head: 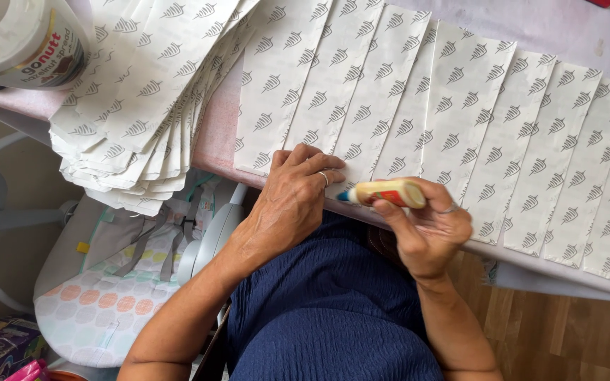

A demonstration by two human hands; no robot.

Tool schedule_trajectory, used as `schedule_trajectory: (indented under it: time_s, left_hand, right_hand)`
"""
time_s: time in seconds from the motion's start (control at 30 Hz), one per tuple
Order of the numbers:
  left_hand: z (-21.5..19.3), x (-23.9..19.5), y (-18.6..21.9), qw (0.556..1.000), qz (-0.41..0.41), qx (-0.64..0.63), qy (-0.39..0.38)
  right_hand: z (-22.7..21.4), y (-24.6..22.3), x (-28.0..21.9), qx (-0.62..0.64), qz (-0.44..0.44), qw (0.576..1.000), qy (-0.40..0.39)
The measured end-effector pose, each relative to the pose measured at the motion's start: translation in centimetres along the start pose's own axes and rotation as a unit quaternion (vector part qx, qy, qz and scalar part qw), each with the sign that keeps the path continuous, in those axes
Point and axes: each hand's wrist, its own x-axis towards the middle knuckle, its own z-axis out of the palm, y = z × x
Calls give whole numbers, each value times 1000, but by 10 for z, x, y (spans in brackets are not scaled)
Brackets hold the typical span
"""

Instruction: The person aligns patterned paper sheets on a table and applies glue from a small bottle to the edges by hand, then folds and stacks the assembled sleeves.

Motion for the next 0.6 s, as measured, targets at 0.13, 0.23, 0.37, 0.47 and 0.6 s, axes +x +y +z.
schedule_trajectory:
  time_s: [0.13, 0.23, 0.37, 0.47, 0.6]
  left_hand:
    - [-4, 1, -3, 1000, 3, -3, -4]
    - [-11, -1, -14, 998, 48, -29, 29]
    - [-31, -8, -32, 997, 41, 51, 50]
    - [-34, -13, -39, 995, 39, 74, 55]
    - [-46, -17, -37, 999, 7, 41, 3]
  right_hand:
    - [-42, 16, -14, -24, 13, 1000, 7]
    - [-51, 17, -17, -19, 7, 999, 49]
    - [-23, 2, -7, -8, 19, 997, 78]
    - [16, -13, 6, 25, -20, 999, 28]
    - [32, 2, 10, 38, -34, 999, -16]
